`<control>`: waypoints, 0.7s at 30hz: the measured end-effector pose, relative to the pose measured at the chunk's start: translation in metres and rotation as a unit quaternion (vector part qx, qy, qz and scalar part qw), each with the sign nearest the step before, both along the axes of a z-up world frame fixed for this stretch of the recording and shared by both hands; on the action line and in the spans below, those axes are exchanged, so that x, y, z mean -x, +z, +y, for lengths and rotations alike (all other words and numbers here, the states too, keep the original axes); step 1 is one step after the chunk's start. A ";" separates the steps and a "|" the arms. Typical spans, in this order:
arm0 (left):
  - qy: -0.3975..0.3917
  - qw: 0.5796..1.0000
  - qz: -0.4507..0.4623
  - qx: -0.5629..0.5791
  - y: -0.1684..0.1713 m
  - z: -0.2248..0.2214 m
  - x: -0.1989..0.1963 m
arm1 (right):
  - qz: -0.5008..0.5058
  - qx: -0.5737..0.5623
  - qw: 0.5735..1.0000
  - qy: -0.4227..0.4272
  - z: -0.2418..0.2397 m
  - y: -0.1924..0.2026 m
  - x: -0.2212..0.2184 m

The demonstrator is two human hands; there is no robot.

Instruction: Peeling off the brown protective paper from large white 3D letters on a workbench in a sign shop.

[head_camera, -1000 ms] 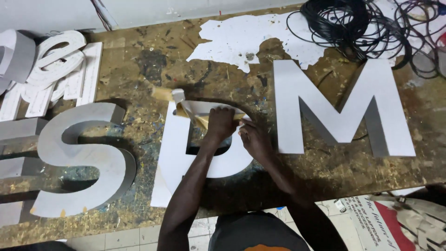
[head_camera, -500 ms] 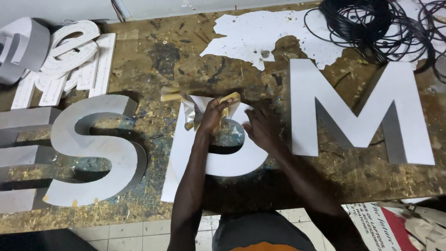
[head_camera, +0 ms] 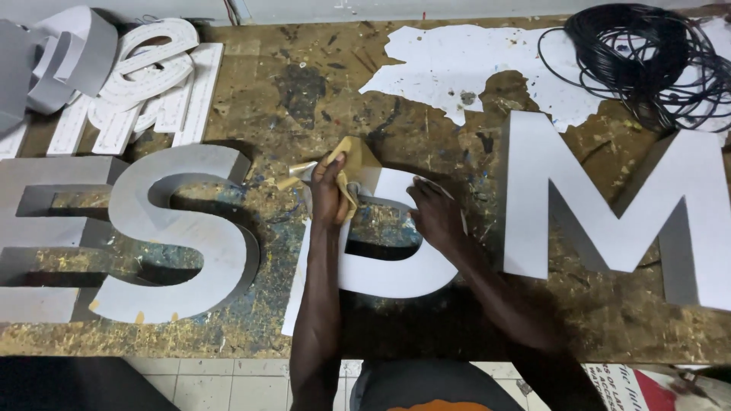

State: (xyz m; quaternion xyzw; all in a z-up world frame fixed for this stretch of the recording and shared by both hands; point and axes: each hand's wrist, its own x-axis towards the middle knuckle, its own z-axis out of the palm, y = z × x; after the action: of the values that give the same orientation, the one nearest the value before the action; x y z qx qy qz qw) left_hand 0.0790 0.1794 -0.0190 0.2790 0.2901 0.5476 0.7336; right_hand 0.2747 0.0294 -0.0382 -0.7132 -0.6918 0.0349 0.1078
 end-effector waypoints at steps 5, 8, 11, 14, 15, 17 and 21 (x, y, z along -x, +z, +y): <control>0.044 0.998 -0.050 -0.016 -0.002 0.019 0.025 | 0.013 0.016 1.000 -0.013 0.001 -0.001 0.002; 0.082 0.993 -0.089 -0.007 0.004 0.028 0.040 | 0.011 0.022 0.999 -0.022 0.002 -0.004 0.004; 0.100 0.983 -0.156 0.009 0.025 0.032 0.064 | 0.005 0.020 1.000 -0.024 0.004 -0.008 0.003; 0.116 0.969 -0.220 -0.006 0.041 0.051 0.112 | -0.012 0.014 1.000 -0.022 0.007 -0.017 0.002; 0.131 0.961 -0.241 -0.029 0.044 0.061 0.133 | -0.026 0.008 0.999 -0.020 0.008 -0.020 0.002; 0.134 0.958 -0.248 -0.048 0.046 0.061 0.156 | -0.027 0.002 1.000 -0.008 0.007 -0.012 0.002; 0.124 0.918 -0.370 -0.071 0.088 0.016 0.153 | 0.147 -0.108 0.983 0.031 0.004 -0.022 0.013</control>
State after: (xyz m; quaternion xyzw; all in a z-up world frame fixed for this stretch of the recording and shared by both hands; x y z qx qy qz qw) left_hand -0.0738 0.1955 0.0691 0.0694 -0.0091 0.7176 0.6929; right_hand 0.2615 0.0332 -0.0600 -0.6624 -0.6902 0.0672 0.2835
